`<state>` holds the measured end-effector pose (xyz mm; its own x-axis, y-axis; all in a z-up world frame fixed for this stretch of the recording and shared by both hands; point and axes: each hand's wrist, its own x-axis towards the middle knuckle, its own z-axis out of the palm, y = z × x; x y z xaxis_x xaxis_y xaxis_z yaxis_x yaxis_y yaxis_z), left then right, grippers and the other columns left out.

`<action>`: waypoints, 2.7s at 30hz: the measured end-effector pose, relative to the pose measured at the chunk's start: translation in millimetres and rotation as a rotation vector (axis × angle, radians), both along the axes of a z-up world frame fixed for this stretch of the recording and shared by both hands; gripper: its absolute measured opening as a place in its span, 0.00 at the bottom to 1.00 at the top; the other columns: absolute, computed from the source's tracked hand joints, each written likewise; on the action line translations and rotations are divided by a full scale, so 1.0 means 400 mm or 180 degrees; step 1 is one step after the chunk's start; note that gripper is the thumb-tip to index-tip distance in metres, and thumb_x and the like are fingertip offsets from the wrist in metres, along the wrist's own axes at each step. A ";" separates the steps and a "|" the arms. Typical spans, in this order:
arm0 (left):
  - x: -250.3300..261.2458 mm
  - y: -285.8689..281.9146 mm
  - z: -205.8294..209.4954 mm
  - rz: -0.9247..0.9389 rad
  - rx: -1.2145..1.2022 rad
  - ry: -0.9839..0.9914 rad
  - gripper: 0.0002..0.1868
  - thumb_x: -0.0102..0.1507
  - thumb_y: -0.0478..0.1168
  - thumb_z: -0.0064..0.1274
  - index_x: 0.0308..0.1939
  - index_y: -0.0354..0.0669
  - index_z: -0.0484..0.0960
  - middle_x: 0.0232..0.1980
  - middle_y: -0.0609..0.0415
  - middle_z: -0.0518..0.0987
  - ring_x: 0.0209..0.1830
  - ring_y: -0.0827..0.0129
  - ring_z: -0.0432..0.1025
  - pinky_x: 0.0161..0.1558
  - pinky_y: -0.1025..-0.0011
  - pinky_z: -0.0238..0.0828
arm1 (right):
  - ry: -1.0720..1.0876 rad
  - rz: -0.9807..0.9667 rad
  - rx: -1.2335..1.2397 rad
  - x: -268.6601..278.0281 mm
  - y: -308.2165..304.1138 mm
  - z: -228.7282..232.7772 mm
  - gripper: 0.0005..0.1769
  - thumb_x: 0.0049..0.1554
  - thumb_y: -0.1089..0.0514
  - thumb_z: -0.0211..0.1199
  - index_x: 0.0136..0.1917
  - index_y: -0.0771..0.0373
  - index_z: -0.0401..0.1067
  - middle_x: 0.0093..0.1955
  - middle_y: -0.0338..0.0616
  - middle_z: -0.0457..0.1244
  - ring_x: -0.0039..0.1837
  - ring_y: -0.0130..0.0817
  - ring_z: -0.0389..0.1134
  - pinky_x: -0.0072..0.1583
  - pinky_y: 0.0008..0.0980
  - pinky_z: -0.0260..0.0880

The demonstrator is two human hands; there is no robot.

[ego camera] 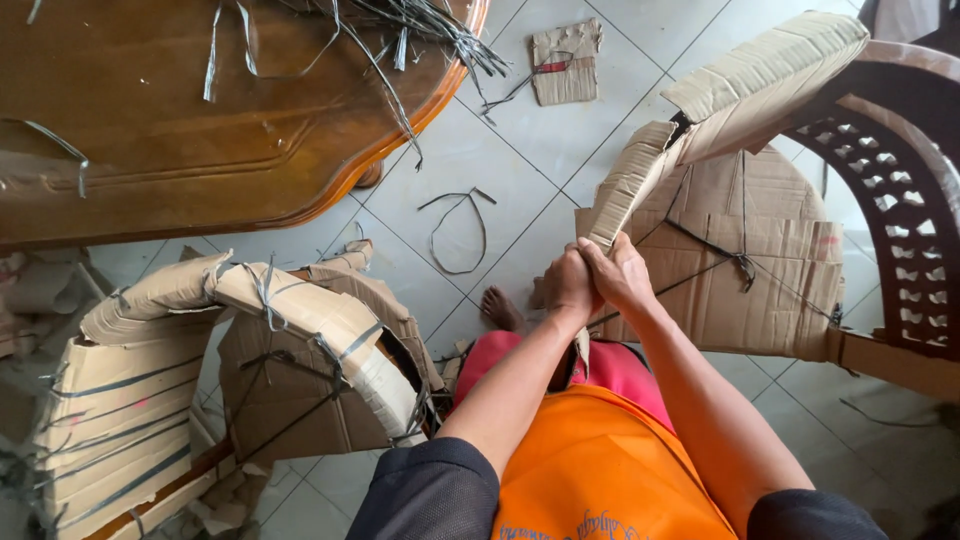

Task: The person unwraps furniture by untying and removing cardboard and string by hand.

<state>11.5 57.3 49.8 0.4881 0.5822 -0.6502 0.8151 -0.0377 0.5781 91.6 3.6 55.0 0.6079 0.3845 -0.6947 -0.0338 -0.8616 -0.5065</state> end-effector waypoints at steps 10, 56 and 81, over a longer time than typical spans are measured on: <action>-0.011 0.008 0.061 0.0111 -0.0118 -0.0151 0.23 0.73 0.44 0.19 0.52 0.38 0.73 0.52 0.35 0.83 0.57 0.40 0.77 0.59 0.43 0.73 | -0.0016 0.0116 -0.0003 -0.009 0.013 0.048 0.39 0.57 0.29 0.60 0.68 0.59 0.66 0.64 0.69 0.64 0.72 0.62 0.61 0.71 0.59 0.59; 0.007 0.003 -0.270 0.0277 0.1506 -0.0220 0.27 0.48 0.51 0.72 0.43 0.36 0.86 0.41 0.44 0.84 0.50 0.56 0.81 0.47 0.54 0.69 | 0.0965 -0.1611 -0.0392 -0.393 -1.808 -0.657 0.34 0.68 0.39 0.50 0.76 0.65 0.66 0.78 0.64 0.56 0.80 0.62 0.51 0.77 0.58 0.50; -0.002 -0.010 -0.238 0.0385 0.1467 -0.0279 0.25 0.46 0.51 0.73 0.40 0.40 0.88 0.38 0.48 0.87 0.46 0.56 0.82 0.45 0.59 0.75 | 0.0530 -0.1393 -0.0438 -0.225 -1.544 -0.350 0.27 0.63 0.42 0.56 0.70 0.55 0.73 0.60 0.51 0.70 0.68 0.50 0.67 0.68 0.49 0.65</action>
<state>10.7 53.2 -45.3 0.4407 0.8559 -0.2707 0.7784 -0.2141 0.5902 1.6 -613.9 -85.0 0.5682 0.0154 -0.8227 -0.4787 -0.8071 -0.3457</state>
